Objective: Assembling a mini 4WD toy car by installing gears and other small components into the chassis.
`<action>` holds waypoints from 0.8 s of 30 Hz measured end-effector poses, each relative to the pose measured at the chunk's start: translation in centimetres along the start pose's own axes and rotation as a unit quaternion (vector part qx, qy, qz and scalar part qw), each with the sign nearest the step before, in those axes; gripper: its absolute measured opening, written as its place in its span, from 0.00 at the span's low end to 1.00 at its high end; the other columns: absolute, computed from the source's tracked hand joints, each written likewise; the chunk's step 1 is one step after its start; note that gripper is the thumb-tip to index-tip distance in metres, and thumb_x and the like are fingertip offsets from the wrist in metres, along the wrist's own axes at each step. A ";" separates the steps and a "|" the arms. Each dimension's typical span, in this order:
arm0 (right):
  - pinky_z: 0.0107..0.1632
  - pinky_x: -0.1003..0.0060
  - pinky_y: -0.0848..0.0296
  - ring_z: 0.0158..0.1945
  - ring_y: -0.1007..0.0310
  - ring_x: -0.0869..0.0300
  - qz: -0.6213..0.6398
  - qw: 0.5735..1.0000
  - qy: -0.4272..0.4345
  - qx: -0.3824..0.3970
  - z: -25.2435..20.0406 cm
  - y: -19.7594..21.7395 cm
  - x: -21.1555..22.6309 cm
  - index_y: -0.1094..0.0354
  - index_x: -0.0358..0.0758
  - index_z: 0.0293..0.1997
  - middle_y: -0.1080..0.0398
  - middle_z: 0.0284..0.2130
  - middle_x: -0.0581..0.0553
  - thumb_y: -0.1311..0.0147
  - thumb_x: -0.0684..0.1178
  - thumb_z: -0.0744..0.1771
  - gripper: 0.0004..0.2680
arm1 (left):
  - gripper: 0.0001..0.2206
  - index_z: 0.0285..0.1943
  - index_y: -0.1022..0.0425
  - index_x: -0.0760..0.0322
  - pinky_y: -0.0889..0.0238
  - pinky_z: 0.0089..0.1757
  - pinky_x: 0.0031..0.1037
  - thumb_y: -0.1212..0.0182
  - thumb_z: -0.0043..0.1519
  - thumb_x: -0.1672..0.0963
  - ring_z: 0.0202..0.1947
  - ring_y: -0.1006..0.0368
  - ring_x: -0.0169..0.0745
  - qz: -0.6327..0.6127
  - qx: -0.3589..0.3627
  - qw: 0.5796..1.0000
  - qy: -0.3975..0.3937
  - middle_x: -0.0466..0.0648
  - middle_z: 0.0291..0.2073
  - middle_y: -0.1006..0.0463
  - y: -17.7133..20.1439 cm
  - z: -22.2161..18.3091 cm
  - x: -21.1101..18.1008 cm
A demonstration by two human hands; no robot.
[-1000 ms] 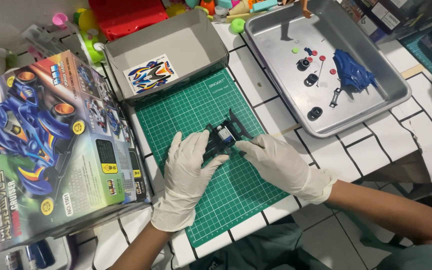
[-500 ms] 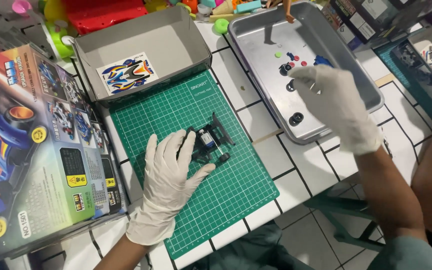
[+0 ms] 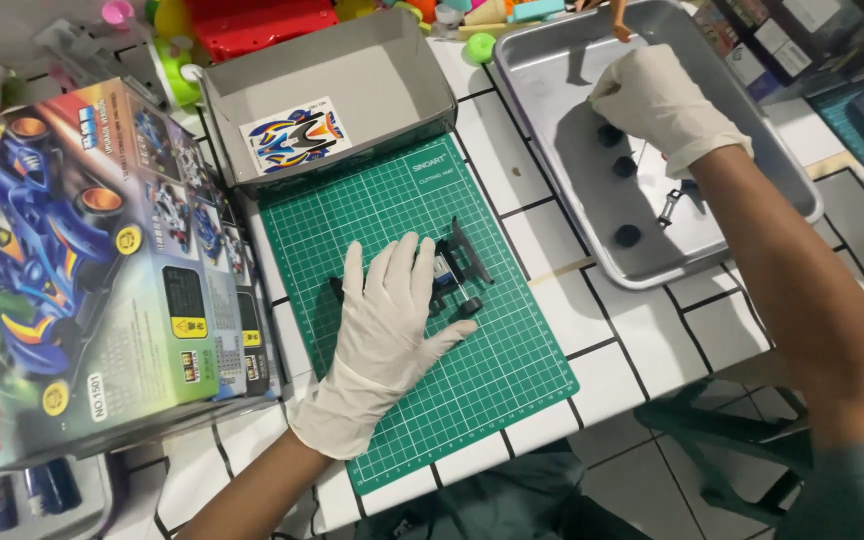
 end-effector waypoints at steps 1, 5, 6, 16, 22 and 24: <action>0.26 0.57 0.33 0.28 0.30 0.55 0.002 1.000 0.002 0.003 -0.6 0.2 0.8 0.21 0.40 0.28 0.25 0.24 0.48 0.55 0.36 0.58 0.11 | 0.46 0.68 0.31 0.66 0.48 0.64 0.56 0.54 0.58 0.30 0.62 0.32 0.50 0.002 0.003 1.000 0.002 0.55 0.64 0.28 0.1 -0.3 0.1; 0.38 0.68 0.27 0.31 0.40 0.58 0.053 0.981 0.168 -0.085 -4.6 3.0 7.3 0.37 0.35 0.33 0.39 0.26 0.43 0.52 0.34 0.64 0.03 | 0.47 0.67 0.29 0.68 0.48 0.64 0.53 0.66 0.60 0.30 0.60 0.30 0.51 -0.004 -0.019 1.000 0.018 0.55 0.61 0.25 0.1 -0.6 0.5; 0.26 0.73 0.20 0.28 0.21 0.56 0.085 0.969 0.215 -0.086 -6.1 3.7 9.9 0.20 0.29 0.45 0.20 0.36 0.32 0.43 0.34 0.71 0.05 | 0.46 0.66 0.28 0.67 0.46 0.63 0.50 0.65 0.60 0.30 0.59 0.29 0.50 0.000 -0.036 0.999 0.020 0.53 0.60 0.24 0.2 -0.8 0.6; 0.36 0.56 0.19 0.37 0.19 0.48 0.240 0.937 0.226 0.113 -11.4 -1.2 19.4 0.19 0.39 0.42 0.21 0.37 0.36 0.40 0.39 0.65 0.06 | 0.18 0.48 0.22 0.61 0.38 0.30 0.32 0.56 0.72 0.48 0.26 0.36 0.40 -0.054 -0.199 0.974 -0.096 0.45 0.31 0.36 -1.1 -1.4 -0.8; 0.32 0.63 0.20 0.34 0.20 0.55 0.206 0.945 0.225 0.116 -11.3 -2.9 19.2 0.19 0.42 0.41 0.22 0.38 0.44 0.40 0.42 0.66 0.04 | 0.13 0.45 0.24 0.62 0.42 0.29 0.28 0.58 0.71 0.56 0.29 0.35 0.41 -0.067 -0.200 0.971 -0.114 0.47 0.32 0.36 0.0 -0.9 -0.7; 0.32 0.65 0.20 0.28 0.22 0.61 0.207 0.948 0.215 0.110 -11.3 -3.6 19.0 0.20 0.41 0.39 0.22 0.38 0.45 0.40 0.43 0.66 0.04 | 0.14 0.44 0.26 0.62 0.41 0.30 0.30 0.60 0.71 0.55 0.32 0.33 0.45 -0.085 -0.185 0.972 -0.115 0.48 0.33 0.35 -0.4 -1.0 -0.7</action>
Point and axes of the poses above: each hand's wrist, its own z-axis towards the middle knuckle, its own y-axis out of the back of the hand, x = y × z, the point moved 1 cm from there along z, towards the middle knuckle
